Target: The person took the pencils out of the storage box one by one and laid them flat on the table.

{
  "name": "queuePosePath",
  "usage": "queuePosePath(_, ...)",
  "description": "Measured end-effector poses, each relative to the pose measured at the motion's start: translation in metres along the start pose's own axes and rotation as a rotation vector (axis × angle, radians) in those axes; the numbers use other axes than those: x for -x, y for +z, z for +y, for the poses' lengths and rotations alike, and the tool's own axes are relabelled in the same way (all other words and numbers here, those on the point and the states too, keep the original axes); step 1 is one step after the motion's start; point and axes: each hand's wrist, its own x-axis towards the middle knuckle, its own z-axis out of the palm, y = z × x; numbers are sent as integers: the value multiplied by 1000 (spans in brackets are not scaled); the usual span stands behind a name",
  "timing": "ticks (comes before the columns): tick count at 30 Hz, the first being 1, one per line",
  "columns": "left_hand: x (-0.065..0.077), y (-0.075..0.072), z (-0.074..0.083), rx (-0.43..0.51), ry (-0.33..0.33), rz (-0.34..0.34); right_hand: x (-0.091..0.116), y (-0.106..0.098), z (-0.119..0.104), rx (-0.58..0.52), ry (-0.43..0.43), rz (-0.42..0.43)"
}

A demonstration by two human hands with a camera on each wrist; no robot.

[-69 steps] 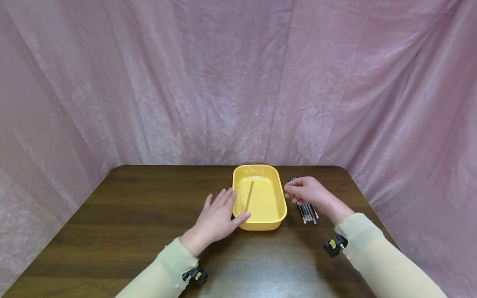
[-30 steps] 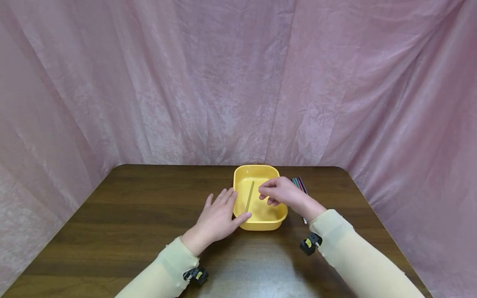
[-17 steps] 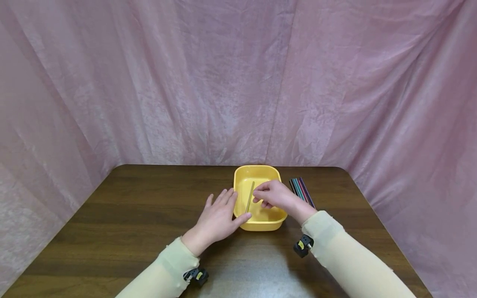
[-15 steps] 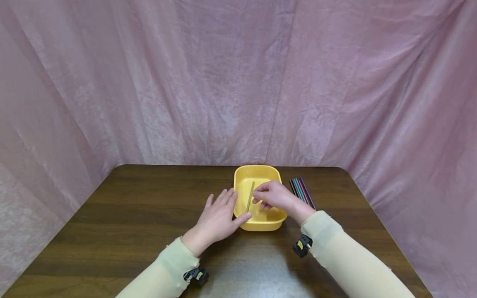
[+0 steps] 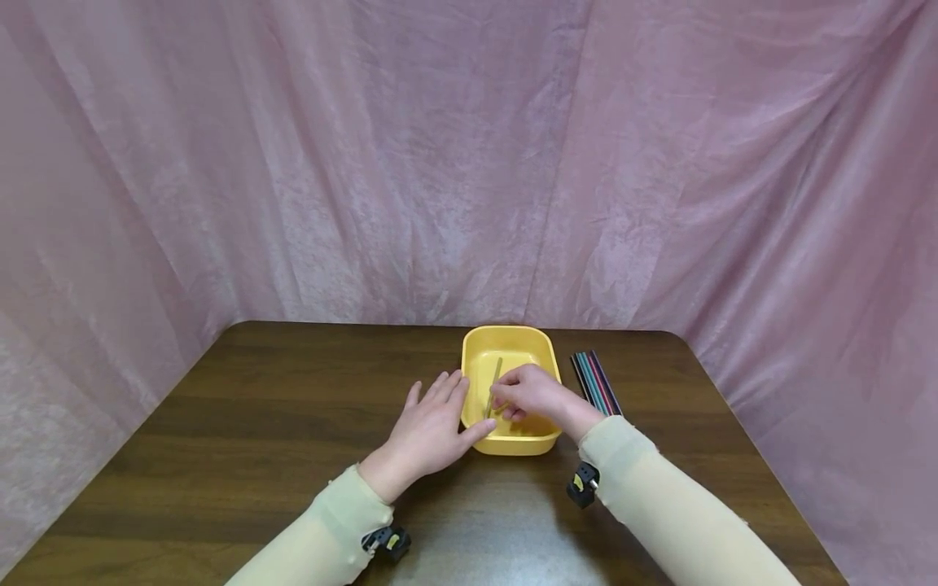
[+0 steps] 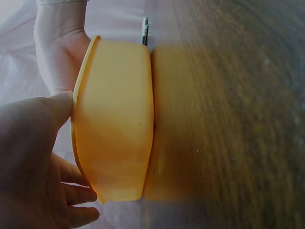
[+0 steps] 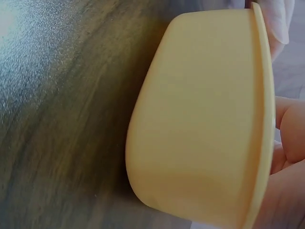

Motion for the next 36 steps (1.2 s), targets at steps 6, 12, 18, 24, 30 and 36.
queuePosePath(6,-1,1,0,8,-9,-15,-4,5,6,-10,26,-12)
queuePosePath(12,-2,1,1,14,-11,-12,-6,7,6,-33,58,-12)
queuePosePath(18,-1,1,0,14,-8,-12,-10,10,5,-27,67,-22)
queuePosePath(24,0,0,0,15,-4,-10,-15,15,7,-54,45,-46)
queuePosePath(30,0,2,0,26,-1,-13,-17,20,6,-53,28,-78)
queuePosePath(36,0,1,0,23,2,-20,-17,22,3,-49,43,-70)
